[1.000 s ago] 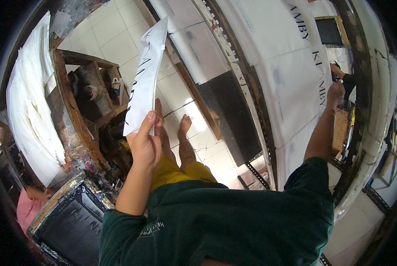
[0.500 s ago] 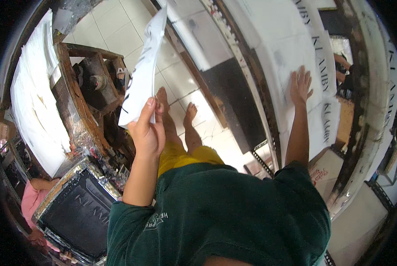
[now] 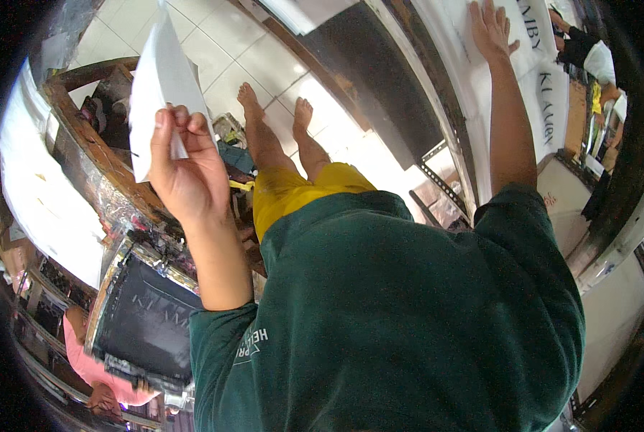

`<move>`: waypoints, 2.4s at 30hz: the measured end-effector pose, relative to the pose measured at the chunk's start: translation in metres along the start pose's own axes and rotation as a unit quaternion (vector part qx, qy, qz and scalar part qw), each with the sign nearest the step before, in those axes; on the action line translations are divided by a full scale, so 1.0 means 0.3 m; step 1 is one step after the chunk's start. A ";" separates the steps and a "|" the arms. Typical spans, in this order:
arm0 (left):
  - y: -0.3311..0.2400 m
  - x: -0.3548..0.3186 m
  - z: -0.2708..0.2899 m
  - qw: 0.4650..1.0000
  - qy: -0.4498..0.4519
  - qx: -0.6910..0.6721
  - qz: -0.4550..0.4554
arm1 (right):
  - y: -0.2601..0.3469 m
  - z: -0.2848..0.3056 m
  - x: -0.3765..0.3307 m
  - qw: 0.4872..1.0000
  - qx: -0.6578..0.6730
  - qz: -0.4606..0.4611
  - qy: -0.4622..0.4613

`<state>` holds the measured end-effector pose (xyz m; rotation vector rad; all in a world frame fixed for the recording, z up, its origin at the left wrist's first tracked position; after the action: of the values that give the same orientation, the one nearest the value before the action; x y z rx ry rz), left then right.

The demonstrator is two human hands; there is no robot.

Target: The person repeatedly picks up printed white sheets from a table, separates them, and places them onto a nearby metal shelf. Another person in a pink shirt works at a screen printing station in the background.

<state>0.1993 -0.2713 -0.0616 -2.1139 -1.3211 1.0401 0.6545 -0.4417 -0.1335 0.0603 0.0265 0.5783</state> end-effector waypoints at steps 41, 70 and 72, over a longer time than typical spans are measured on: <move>0.280 -0.049 0.040 0.981 -0.048 0.132 0.136 | -1.043 0.049 0.142 0.904 -0.013 -0.416 -0.095; -0.077 -0.081 0.198 0.963 -0.093 0.077 0.240 | 1.274 0.381 -0.485 0.682 0.632 0.280 0.238; -0.074 0.012 0.337 0.968 -0.146 0.001 0.203 | 1.281 0.373 -0.415 0.695 0.627 0.291 0.198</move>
<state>0.1086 -0.2606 -0.1102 -2.3550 -1.0209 1.5697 0.3453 -0.1943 0.0039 1.3403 0.8694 1.1169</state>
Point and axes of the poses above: each hand's wrist, its own x-axis towards the middle knuckle, its own z-axis out of the back of the hand, y = z × x, the point moved 5 cm from there along x, towards the middle knuckle, and after that the axes turned 6 degrees about x, right-handed, at the moved point
